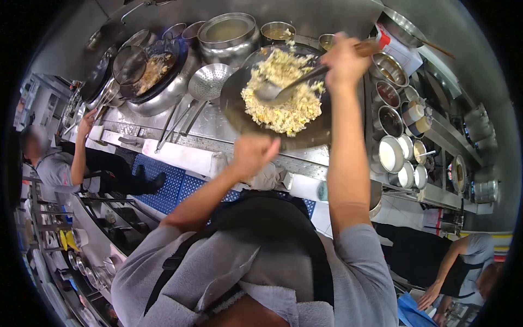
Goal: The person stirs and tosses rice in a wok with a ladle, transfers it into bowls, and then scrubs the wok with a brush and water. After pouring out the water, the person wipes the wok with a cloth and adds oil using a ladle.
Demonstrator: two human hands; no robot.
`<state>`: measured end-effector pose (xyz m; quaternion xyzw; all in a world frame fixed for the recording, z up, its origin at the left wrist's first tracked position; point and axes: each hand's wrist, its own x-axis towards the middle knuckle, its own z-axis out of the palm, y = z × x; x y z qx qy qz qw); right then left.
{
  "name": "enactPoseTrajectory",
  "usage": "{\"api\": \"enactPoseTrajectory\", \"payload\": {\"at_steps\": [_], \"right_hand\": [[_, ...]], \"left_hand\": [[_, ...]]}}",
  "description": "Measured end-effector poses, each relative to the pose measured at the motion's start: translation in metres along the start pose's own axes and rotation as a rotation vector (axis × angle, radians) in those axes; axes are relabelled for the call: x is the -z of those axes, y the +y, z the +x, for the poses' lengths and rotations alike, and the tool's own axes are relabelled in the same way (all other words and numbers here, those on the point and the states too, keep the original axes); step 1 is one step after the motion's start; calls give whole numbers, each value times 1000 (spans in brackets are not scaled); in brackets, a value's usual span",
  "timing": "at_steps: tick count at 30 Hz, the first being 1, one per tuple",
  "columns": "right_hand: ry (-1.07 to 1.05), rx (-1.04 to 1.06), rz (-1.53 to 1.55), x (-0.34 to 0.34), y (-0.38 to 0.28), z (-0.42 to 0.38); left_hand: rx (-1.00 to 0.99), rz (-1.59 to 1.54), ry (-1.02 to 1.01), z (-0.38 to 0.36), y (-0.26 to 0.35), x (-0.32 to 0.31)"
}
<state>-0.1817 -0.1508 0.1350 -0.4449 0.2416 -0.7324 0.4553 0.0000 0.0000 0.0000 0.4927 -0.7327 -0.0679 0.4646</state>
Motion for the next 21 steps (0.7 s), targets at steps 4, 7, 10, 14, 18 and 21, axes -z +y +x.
{"api": "enactPoseTrajectory", "payload": {"at_steps": [4,7,10,14,18,21], "right_hand": [[-23,108,-107,-33,6,-12],[62,192,-161,-16,11,25],[-23,190,24,-14,-42,32],[-11,196,-32,-7,-33,-14],[47,190,-44,6,19,31],[28,306,116,-14,-25,49]], "left_hand": [[118,4,0,35,-34,-56],[167,54,-86,-46,-1,-60],[77,-1,-113,-74,40,-8],[34,54,-57,12,10,-10],[156,25,-180,-38,0,-42],[181,34,-210,-58,9,-34]]}}
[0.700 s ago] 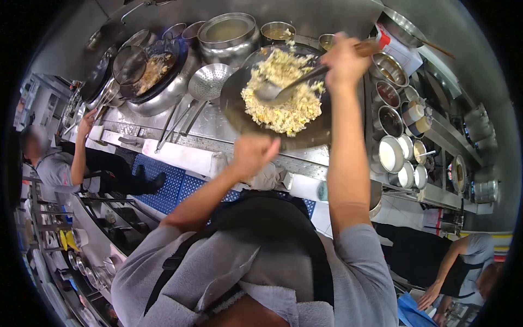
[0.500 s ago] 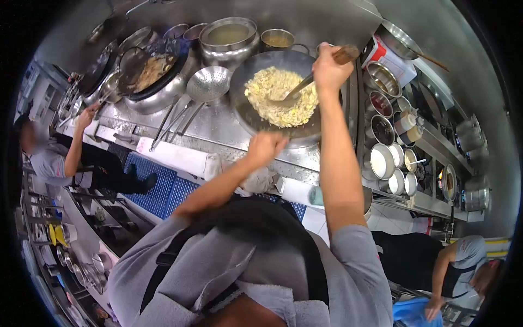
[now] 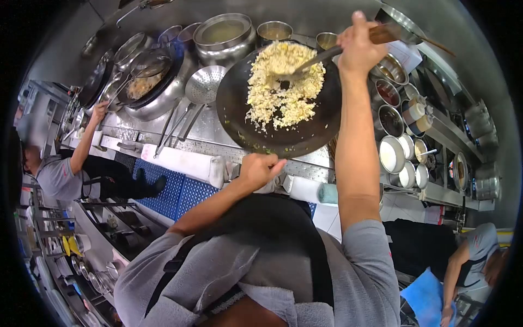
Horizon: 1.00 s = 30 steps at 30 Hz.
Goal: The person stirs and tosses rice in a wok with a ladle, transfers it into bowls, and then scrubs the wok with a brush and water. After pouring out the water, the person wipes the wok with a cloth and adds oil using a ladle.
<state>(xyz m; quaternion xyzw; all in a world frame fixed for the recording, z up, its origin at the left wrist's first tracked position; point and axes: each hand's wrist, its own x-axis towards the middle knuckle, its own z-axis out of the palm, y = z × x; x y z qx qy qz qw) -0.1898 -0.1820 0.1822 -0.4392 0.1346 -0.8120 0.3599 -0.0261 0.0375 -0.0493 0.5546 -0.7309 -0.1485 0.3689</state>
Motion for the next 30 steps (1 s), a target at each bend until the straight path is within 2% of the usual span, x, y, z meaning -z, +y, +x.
{"api": "enactPoseTrajectory", "payload": {"at_steps": [2,4,5,7,8,10,13,17,20,23,24,26,27,30], "right_hand": [[-90,74,10,-4,-15,-12],[-196,161,-9,-8,-18,-32],[-164,142,-25,5,10,-42],[-174,-23,-346,39,85,-62],[-185,-159,-274,50,105,-51],[-103,-190,-308,21,84,-15],[-174,-106,-214,1,41,-12],[-160,-148,-253,60,117,-38],[-137,-254,-271,17,83,7],[-153,-107,-229,7,54,3],[-164,-29,-201,19,67,-6],[-66,-62,-268,49,133,-27],[-106,-194,-307,45,131,-16],[-215,-178,-439,-22,90,-13]], "left_hand": [[-47,-8,102,25,-7,-4],[-3,-42,84,59,-31,-16],[-22,-28,26,72,-43,-22],[-34,-25,-68,83,-58,-33],[-34,-34,-102,90,-61,-38],[-41,-10,-125,103,-65,-40],[-38,33,-119,101,-65,-44],[-10,85,-178,100,-62,-42],[-22,83,-172,101,-61,-41],[-47,81,-128,99,-65,-45],[-33,89,-128,102,-65,-42],[-17,100,-160,99,-60,-42],[-32,152,-188,101,-62,-45],[-69,120,-112,100,-62,-47]]}}
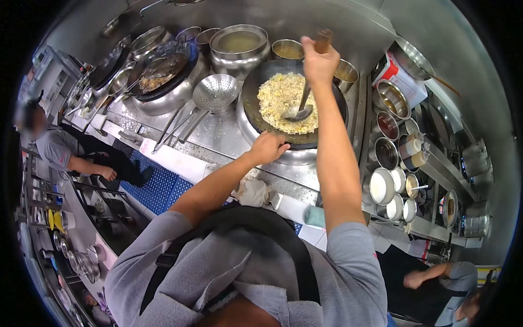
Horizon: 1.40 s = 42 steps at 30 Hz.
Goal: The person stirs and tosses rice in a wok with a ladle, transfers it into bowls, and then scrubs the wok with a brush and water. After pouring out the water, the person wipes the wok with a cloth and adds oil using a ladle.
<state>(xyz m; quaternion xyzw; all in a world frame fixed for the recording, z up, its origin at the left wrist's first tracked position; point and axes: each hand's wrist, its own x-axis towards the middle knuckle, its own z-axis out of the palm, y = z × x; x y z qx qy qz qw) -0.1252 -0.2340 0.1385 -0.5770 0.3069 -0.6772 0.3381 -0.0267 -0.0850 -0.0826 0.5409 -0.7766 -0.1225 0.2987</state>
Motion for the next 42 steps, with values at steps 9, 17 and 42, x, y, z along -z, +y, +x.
{"api": "enactPoseTrajectory", "payload": {"at_steps": [9,17,42], "right_hand": [[36,-23,68,41,-3,21],[157,-36,250,64,47,38],[170,105,144,70,68,32]], "left_hand": [[5,10,-64,0,0,3],[-2,2,-85,2,-2,6],[-27,-254,23,0,-14,8]]}}
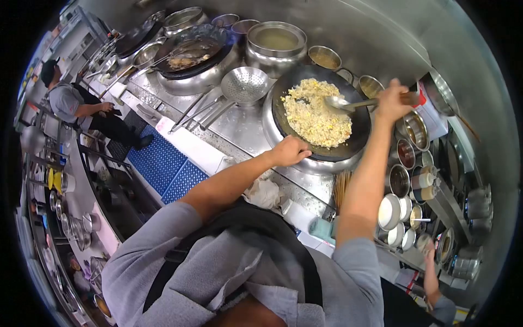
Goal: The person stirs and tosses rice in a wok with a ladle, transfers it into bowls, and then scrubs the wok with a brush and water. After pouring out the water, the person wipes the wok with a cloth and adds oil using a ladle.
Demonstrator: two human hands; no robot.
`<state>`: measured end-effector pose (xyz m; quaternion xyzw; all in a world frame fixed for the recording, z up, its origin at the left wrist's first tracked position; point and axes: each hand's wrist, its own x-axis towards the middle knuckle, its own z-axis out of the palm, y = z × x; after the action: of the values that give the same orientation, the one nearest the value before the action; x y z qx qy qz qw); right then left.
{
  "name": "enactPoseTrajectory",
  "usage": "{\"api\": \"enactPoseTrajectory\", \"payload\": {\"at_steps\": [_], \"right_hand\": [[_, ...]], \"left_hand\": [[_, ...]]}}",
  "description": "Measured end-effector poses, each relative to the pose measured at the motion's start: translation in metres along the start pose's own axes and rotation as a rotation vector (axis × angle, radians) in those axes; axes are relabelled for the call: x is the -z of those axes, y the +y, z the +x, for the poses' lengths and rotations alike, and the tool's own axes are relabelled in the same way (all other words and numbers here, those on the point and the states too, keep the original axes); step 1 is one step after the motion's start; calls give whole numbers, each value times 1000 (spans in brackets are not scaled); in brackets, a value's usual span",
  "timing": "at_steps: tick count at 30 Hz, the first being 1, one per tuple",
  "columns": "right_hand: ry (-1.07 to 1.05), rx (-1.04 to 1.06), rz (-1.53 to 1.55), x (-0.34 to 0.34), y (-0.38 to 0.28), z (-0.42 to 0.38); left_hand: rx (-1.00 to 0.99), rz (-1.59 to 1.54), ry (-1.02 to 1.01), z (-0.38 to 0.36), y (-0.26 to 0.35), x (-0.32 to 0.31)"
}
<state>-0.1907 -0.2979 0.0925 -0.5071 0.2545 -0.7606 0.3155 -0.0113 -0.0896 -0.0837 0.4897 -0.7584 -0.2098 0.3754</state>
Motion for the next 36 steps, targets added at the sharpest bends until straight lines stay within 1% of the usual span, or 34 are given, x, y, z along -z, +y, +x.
{"api": "enactPoseTrajectory", "payload": {"at_steps": [1,2,3,4,6,7,8,10,11,12,13,14,15,16,17,18,20,21,22,24,26,27,28,30,32,33,34,35,36], "right_hand": [[100,31,-39,14,22,-13],[105,-85,108,6,17,-23],[28,-160,152,-7,3,-20],[-54,-248,178,-14,-21,-17],[-119,-266,113,-45,-98,-27],[-147,-292,79,-50,-118,-38],[-90,-237,17,-47,-114,-43],[34,-121,-117,-37,-102,-39],[-9,-160,-10,-23,-89,-26],[-18,-170,37,-19,-100,-24],[-31,-187,78,-18,-124,-21],[-55,-197,124,-22,-145,-18],[-106,-175,130,-25,-166,-28],[-159,-150,142,-29,-185,-44],[-180,-153,144,-33,-193,-61],[-133,-231,117,-35,-180,-73],[-136,-221,92,-48,-140,-79],[-177,-216,54,-51,-124,-66],[-148,-145,35,-55,-124,-50],[-78,-27,-14,-56,-140,-22],[-29,-64,198,-49,-167,-21],[-11,-118,192,-44,-154,-33],[-6,-165,191,-41,-134,-51],[-25,-250,203,-48,-104,-83],[-126,-182,113,-62,-116,-106],[-110,-152,41,-70,-117,-113],[-100,-130,44,-70,-114,-105],[-77,-103,40,-64,-106,-86],[-47,-78,38,-56,-99,-66]], "left_hand": [[-18,15,-11,-1,-3,-3],[-47,37,-20,1,-3,-3],[29,18,-40,3,2,1],[51,24,-68,3,4,-3],[100,48,-119,7,-4,-3],[64,42,-18,0,8,-2],[34,72,103,-8,9,-11],[-63,129,215,-33,52,10],[-61,129,211,-57,75,27],[-56,123,203,-87,95,43],[-72,81,225,-110,108,55],[-90,41,261,-119,113,63],[-69,72,226,-114,112,68],[-150,178,274,-89,113,78],[-66,91,270,-60,98,75],[6,9,270,-38,86,66],[13,60,242,-44,55,19],[17,85,225,-50,44,4],[29,97,191,-67,47,0],[72,105,99,-126,53,1],[50,78,117,-149,74,33],[20,89,118,-135,91,53],[-13,103,134,-109,93,70],[-96,126,157,-49,68,70],[-6,34,212,-12,47,48],[-5,56,224,-19,41,28],[-2,67,242,-34,41,17],[-8,73,248,-52,49,10],[24,126,206,-77,61,8]]}}
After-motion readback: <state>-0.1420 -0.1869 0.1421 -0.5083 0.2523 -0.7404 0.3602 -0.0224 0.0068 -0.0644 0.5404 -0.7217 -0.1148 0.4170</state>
